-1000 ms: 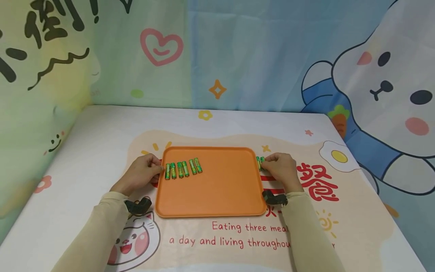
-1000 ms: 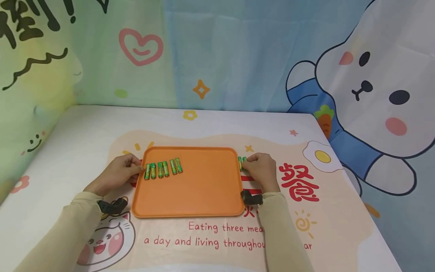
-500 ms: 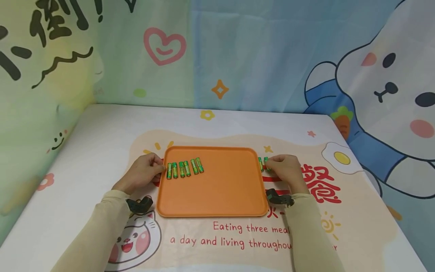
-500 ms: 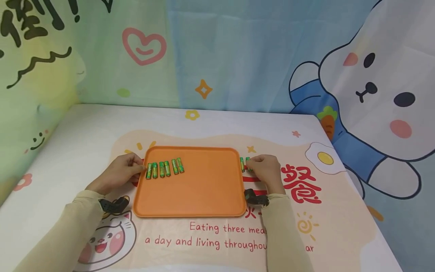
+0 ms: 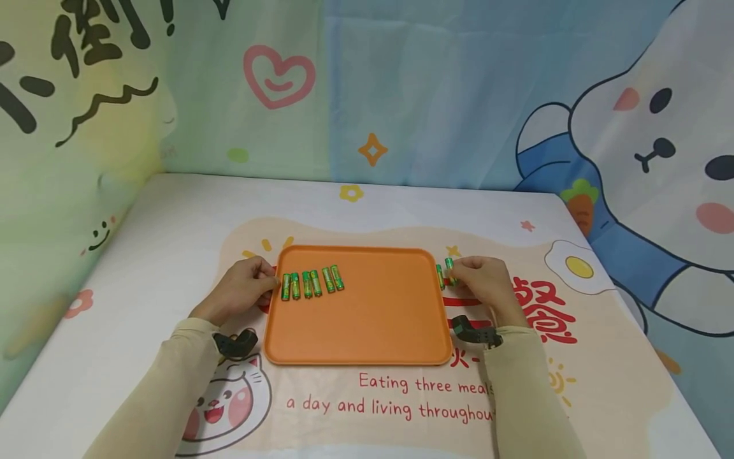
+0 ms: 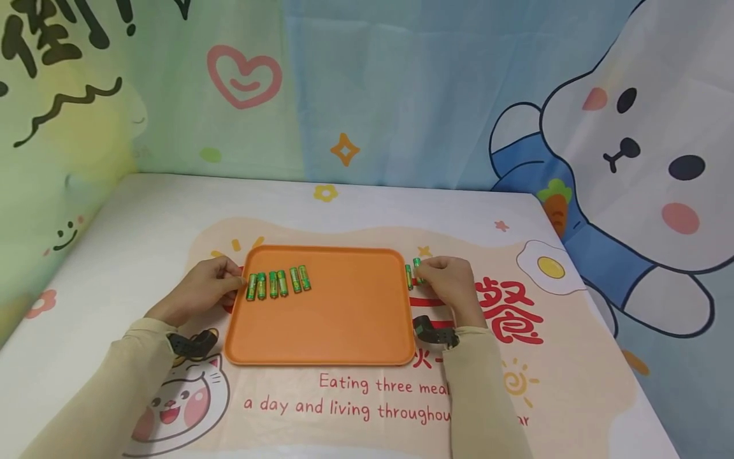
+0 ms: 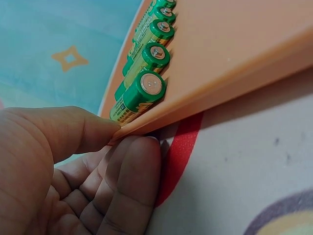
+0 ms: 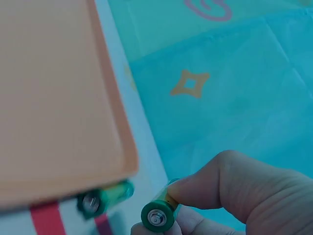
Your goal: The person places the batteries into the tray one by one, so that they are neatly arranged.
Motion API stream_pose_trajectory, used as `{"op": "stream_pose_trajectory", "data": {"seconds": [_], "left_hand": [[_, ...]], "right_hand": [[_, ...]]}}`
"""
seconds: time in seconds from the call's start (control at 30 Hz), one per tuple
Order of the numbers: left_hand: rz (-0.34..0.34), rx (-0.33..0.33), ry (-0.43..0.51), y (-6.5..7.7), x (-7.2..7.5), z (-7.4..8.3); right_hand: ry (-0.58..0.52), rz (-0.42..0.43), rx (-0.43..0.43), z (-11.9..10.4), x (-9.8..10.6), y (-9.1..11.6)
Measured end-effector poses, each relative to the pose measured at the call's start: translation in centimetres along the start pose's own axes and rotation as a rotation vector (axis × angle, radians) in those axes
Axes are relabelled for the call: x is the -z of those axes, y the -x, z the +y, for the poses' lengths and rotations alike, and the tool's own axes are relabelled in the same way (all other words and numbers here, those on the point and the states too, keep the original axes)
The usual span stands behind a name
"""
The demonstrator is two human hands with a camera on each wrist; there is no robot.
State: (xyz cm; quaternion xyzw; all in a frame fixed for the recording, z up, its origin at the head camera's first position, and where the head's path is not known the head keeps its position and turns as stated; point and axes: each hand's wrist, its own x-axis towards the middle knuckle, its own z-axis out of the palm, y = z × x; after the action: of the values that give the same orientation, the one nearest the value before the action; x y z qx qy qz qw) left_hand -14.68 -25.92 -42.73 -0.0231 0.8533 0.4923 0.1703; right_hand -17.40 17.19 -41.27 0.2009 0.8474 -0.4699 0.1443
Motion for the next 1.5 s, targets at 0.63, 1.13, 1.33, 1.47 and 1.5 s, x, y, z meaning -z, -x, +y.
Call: {"op": "stream_pose_trajectory", "data": {"seconds": [0.63, 1.13, 1.33, 1.47, 1.5], "left_hand": [[-0.027, 0.000, 0.083, 0.2, -0.2, -0.4], [-0.020, -0.005, 0.061, -0.1, 0.1, -0.5], [-0.017, 0.003, 0.047, -0.2, 0.1, -0.3], [-0.015, 0.006, 0.044, -0.2, 0.1, -0.2], [-0.015, 0.006, 0.046, -0.2, 0.1, -0.2]], "right_hand": [[-0.129, -0.114, 0.219, -4.4, -6.3, 1.3], [-0.091, -0.166, 0.223, -6.4, -10.9, 2.0], [-0.099, -0.199, 0.244, -6.7, -11.9, 2.0], [-0.083, -0.214, 0.255, -6.7, -12.4, 1.9], [-0.079, -0.216, 0.257, -6.8, -12.5, 1.9]]}}
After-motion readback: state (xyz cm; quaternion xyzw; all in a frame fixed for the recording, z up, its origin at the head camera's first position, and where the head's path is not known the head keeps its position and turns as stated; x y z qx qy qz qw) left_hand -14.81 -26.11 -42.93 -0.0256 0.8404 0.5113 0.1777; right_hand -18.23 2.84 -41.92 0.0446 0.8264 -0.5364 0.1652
